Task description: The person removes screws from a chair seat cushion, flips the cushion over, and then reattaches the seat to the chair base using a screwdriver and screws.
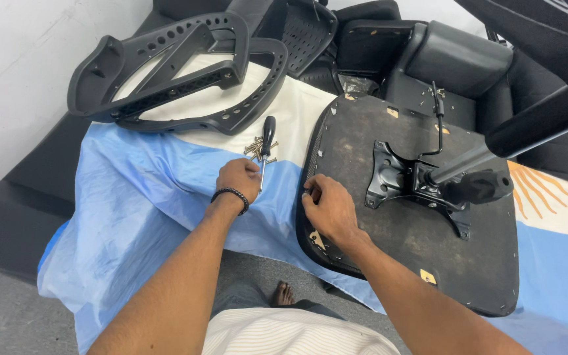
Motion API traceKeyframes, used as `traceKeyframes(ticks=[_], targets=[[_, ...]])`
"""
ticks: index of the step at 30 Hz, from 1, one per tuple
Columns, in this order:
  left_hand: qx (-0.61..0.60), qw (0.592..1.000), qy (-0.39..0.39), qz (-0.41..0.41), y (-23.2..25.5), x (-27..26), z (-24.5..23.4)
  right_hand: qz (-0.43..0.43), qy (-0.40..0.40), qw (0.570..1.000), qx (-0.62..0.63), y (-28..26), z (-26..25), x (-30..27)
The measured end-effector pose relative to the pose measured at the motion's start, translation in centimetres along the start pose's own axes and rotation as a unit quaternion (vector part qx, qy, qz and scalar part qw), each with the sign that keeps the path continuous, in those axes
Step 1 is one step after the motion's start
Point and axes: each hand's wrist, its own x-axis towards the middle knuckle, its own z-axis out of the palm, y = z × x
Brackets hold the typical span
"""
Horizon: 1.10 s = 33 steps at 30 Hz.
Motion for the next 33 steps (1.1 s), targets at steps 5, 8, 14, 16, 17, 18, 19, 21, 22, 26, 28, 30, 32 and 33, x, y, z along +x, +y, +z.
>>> traceKeyframes(ticks=[5, 8, 14, 16, 17, 18, 19, 21, 22, 26, 28, 30, 32, 33], targets=[[0.040, 0.999, 0.023, 0.022, 0.1, 3.0, -0.2, 0.038, 0.008, 0.999, 0.017, -1.2, 0.4, 1.3], [0.060, 0.997, 0.008, 0.047, 0.0, 4.7, -0.2, 0.055, 0.037, 0.997, 0.046, -1.8, 1.3, 2.8], [0.096, 0.981, -0.053, 0.158, 0.5, 7.5, -0.5, 0.061, 0.060, 0.994, 0.074, -3.6, 3.3, 7.4], [0.111, 0.975, -0.080, 0.173, 0.6, 7.9, -0.4, 0.080, 0.032, 0.993, 0.084, -3.8, 4.0, 9.0], [0.117, 0.973, -0.091, 0.176, 0.6, 8.1, -0.4, 0.080, 0.029, 0.993, 0.077, -3.8, 4.4, 9.5], [0.123, 0.971, -0.100, 0.181, 0.8, 8.5, -0.4, 0.076, 0.028, 0.994, 0.071, -4.0, 4.8, 10.4], [0.118, 0.971, -0.097, 0.184, 0.9, 8.7, -0.4, 0.073, 0.027, 0.995, 0.065, -4.1, 5.1, 11.1], [0.112, 0.972, -0.091, 0.187, 0.8, 9.1, -0.2, 0.089, 0.013, 0.994, 0.055, -4.3, 5.9, 12.5], [0.114, 0.973, -0.091, 0.178, 0.8, 9.3, -0.1, 0.094, 0.006, 0.994, 0.050, -4.4, 6.2, 13.2], [0.115, 0.976, -0.084, 0.164, 0.7, 9.9, 0.6, 0.168, -0.060, 0.983, 0.052, -4.9, 7.3, 15.0], [0.114, 0.977, -0.087, 0.158, 0.8, 10.2, 0.8, 0.179, -0.072, 0.981, 0.019, -4.9, 7.9, 15.8], [0.115, 0.978, -0.100, 0.140, 1.0, 10.5, 1.0, 0.159, -0.052, 0.986, -0.005, -4.5, 8.4, 16.6], [0.101, 0.981, -0.106, 0.129, 1.2, 10.6, 1.0, 0.152, -0.045, 0.987, -0.004, -3.8, 9.0, 17.2], [0.093, 0.982, -0.108, 0.123, 1.2, 10.6, 0.9, 0.156, -0.047, 0.987, 0.008, -3.4, 9.2, 17.5]])
